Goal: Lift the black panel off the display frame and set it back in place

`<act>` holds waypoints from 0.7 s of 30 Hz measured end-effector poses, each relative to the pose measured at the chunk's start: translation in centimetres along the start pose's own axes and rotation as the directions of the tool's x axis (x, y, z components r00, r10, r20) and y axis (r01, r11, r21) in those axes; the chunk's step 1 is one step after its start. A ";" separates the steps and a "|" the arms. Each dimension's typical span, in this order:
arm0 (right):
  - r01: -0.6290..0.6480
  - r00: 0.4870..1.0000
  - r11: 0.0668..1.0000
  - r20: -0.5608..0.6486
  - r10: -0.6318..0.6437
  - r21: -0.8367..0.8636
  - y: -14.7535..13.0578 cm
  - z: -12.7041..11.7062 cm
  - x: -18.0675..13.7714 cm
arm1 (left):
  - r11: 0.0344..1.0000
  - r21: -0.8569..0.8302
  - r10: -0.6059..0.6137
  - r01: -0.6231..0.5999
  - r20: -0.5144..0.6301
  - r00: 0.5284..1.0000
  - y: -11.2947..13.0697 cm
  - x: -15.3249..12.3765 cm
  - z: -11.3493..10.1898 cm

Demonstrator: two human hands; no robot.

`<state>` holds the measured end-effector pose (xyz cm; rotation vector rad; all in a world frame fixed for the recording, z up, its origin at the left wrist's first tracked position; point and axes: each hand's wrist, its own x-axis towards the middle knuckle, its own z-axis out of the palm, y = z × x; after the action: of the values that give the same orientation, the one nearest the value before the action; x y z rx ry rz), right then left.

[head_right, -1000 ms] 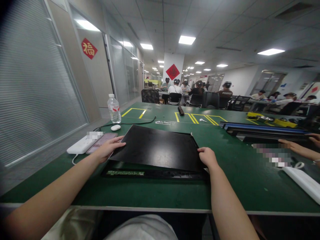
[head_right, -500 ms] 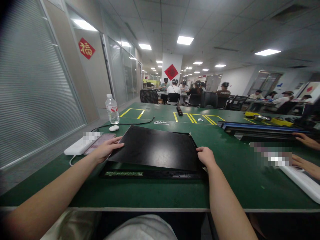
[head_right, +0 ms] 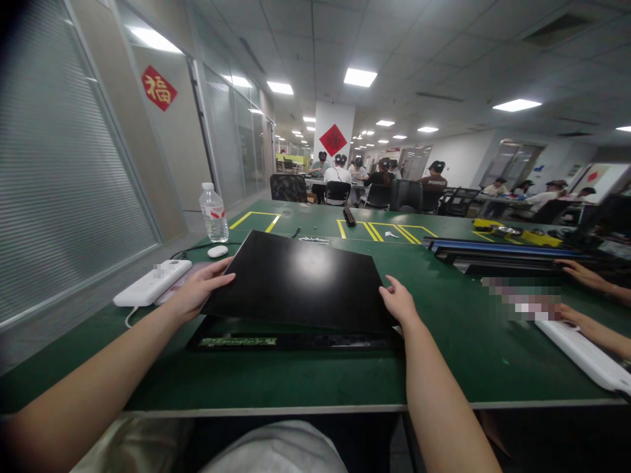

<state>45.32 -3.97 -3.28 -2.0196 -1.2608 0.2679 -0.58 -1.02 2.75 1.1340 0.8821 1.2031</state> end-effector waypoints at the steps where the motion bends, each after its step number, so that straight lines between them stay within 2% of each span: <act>1: -0.008 1.000 1.000 0.008 0.008 0.005 -0.2 -0.1 -0.1 | 1.000 -0.002 0.013 -0.013 0.004 1.000 0.2 -0.2 0.2; 6: -0.021 0.999 0.996 0.051 0.017 0.082 -0.7 -0.5 -0.4 | 0.999 -0.005 0.038 -0.038 0.000 0.999 0.5 -0.6 0.7; 10: -0.052 0.997 0.947 -0.043 0.069 0.316 -0.9 -0.4 -0.5 | 0.993 0.019 0.115 -0.114 -0.037 0.993 0.4 -0.4 0.2; 12: -0.056 0.991 0.850 -0.072 0.110 0.523 -1.3 -0.5 -0.5 | 0.987 0.023 0.159 -0.158 -0.070 0.985 0.4 -0.2 -0.1; 13: -0.054 0.992 0.767 -0.054 0.114 0.639 -1.5 -0.6 -0.5 | 0.985 0.020 0.173 -0.171 -0.090 0.981 0.4 -0.1 -0.3; 16: -0.098 0.995 0.438 0.102 0.014 0.894 -2.3 -1.5 -1.1 | 0.983 0.009 0.183 -0.183 -0.119 0.976 0.5 0.1 -0.6; 18: -0.200 0.976 0.291 0.218 -0.029 0.935 -2.7 -2.2 -1.7 | 0.984 0.021 0.178 -0.176 -0.109 0.978 0.5 0.2 -0.7; 21: -0.424 0.902 0.244 0.431 0.029 0.872 -3.0 -3.0 -2.6 | 0.987 0.074 0.148 -0.141 -0.105 0.983 0.5 0.3 -0.8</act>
<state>43.50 -6.80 0.34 -1.0046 -0.5920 1.2626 -1.43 -0.62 3.10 1.2101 0.9418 1.3751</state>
